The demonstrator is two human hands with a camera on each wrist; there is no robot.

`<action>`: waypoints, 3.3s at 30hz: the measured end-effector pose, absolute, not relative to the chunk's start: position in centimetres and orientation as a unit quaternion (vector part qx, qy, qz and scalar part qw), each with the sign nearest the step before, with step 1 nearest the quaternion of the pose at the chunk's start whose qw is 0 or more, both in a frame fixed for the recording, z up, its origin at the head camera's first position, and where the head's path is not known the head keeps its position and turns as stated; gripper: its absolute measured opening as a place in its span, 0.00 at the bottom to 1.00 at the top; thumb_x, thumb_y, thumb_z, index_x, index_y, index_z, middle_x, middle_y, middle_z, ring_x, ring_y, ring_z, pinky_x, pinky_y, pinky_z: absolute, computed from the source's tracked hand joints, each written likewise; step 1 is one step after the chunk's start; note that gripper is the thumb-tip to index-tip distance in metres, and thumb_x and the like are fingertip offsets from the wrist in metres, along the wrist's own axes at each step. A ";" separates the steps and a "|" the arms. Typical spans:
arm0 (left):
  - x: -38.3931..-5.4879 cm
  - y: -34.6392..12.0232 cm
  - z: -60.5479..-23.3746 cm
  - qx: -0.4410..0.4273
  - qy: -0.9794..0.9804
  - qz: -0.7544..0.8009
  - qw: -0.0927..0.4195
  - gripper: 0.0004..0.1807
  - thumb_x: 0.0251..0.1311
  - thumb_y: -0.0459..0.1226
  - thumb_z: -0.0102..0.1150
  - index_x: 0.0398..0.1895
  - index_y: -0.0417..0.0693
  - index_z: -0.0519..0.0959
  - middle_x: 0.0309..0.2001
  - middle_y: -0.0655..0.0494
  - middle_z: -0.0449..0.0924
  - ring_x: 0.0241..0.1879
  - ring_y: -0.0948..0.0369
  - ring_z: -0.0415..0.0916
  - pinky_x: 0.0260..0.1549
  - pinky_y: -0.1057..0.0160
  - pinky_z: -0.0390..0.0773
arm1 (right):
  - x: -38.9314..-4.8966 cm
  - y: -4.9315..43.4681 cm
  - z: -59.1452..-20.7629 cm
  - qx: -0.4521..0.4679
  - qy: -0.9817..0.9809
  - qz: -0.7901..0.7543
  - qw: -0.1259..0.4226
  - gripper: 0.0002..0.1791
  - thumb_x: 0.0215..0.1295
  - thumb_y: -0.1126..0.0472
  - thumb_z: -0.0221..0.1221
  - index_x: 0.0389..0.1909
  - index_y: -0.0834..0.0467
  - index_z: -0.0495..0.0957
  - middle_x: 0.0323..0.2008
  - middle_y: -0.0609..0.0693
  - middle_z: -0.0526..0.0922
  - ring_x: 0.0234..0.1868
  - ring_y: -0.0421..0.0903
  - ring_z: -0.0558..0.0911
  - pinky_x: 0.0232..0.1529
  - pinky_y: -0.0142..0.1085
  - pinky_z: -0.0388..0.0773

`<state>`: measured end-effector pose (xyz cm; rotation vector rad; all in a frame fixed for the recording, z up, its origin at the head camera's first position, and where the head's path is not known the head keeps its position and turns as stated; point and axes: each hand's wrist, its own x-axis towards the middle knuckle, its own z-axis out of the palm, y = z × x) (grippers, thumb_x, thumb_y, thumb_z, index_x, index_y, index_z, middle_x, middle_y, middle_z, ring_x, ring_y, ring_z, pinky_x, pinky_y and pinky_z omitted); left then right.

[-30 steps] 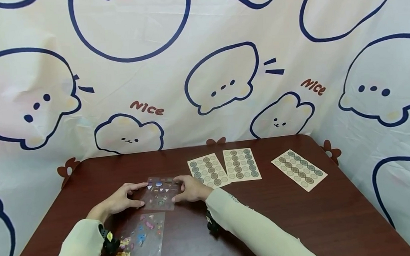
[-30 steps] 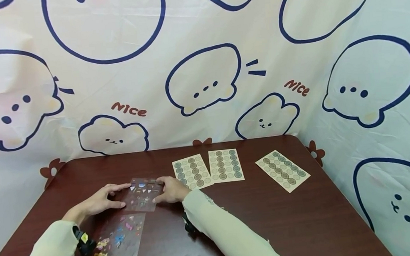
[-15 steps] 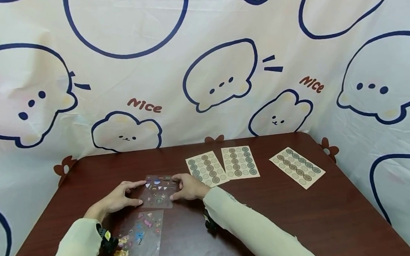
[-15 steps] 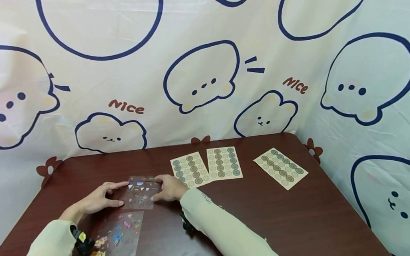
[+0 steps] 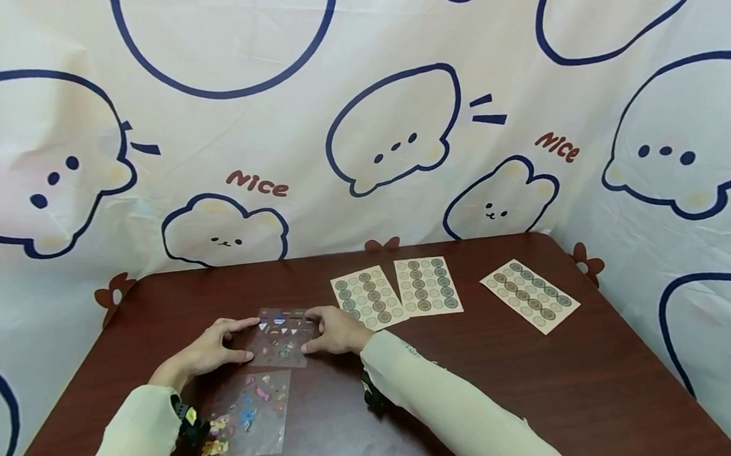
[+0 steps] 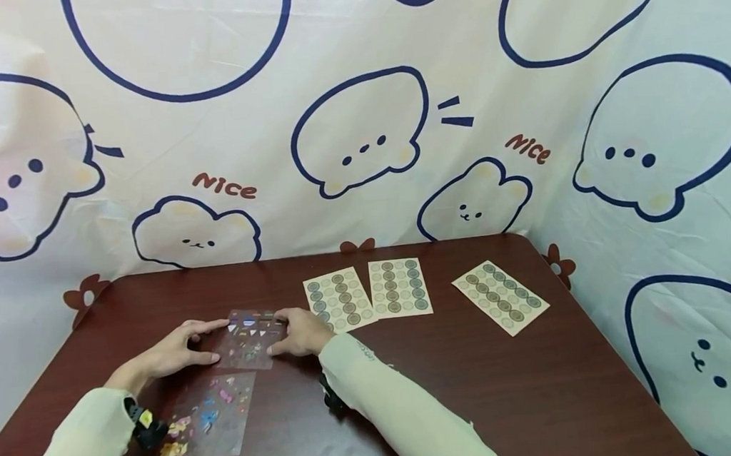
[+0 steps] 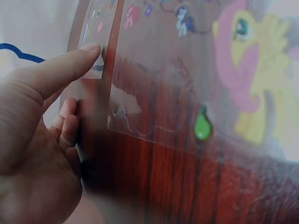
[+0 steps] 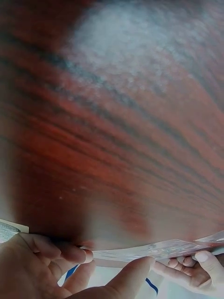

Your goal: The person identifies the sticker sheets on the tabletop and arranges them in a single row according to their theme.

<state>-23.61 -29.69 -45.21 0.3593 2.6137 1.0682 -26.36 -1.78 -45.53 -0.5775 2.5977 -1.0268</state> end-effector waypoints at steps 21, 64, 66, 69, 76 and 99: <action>-23.4 -29.3 -45.1 0.118 0.919 0.349 0.140 0.36 0.62 0.39 0.68 0.73 0.44 0.68 0.63 0.33 0.64 0.52 0.45 0.62 0.51 0.45 0.69 | -26.1 -2.5 -45.8 -0.192 0.938 -0.267 0.113 0.38 0.52 0.46 0.76 0.66 0.49 0.77 0.36 0.43 0.79 0.35 0.38 0.74 0.38 0.31 0.72; -22.3 -27.7 -45.2 0.116 0.924 0.360 0.059 0.28 0.60 0.33 0.69 0.63 0.36 0.76 0.48 0.42 0.78 0.40 0.56 0.72 0.30 0.65 0.73 | -26.5 -2.6 -45.7 -0.216 0.893 -0.378 0.114 0.31 0.57 0.64 0.71 0.62 0.65 0.77 0.28 0.45 0.78 0.30 0.35 0.72 0.45 0.28 0.72; -22.2 -27.7 -45.1 0.111 0.923 0.364 0.050 0.27 0.59 0.33 0.69 0.63 0.36 0.77 0.47 0.42 0.78 0.38 0.56 0.71 0.27 0.65 0.72 | -26.5 -2.5 -45.7 -0.218 0.885 -0.394 0.118 0.31 0.58 0.64 0.71 0.63 0.66 0.76 0.28 0.43 0.75 0.30 0.35 0.71 0.44 0.28 0.71; -22.1 -27.5 -45.0 0.103 0.925 0.365 0.037 0.26 0.60 0.32 0.68 0.62 0.36 0.78 0.43 0.44 0.77 0.36 0.57 0.70 0.25 0.65 0.72 | -26.4 -2.3 -45.6 -0.221 0.872 -0.418 0.124 0.31 0.60 0.66 0.69 0.65 0.66 0.75 0.26 0.41 0.72 0.28 0.35 0.70 0.41 0.28 0.70; -21.9 -27.3 -44.6 0.095 0.925 0.368 0.010 0.24 0.60 0.32 0.68 0.60 0.37 0.79 0.42 0.46 0.78 0.38 0.56 0.70 0.28 0.66 0.71 | -26.2 -1.9 -44.9 -0.227 0.864 -0.431 0.131 0.32 0.61 0.67 0.68 0.68 0.65 0.72 0.26 0.41 0.73 0.25 0.35 0.69 0.34 0.26 0.69; -19.8 -27.5 -44.0 0.135 0.904 0.406 -0.018 0.22 0.60 0.32 0.69 0.58 0.36 0.81 0.37 0.49 0.78 0.29 0.69 0.68 0.24 0.68 0.70 | -24.8 -0.8 -44.2 -0.264 0.862 -0.414 0.123 0.31 0.61 0.65 0.69 0.66 0.62 0.75 0.29 0.42 0.75 0.21 0.34 0.66 0.28 0.25 0.66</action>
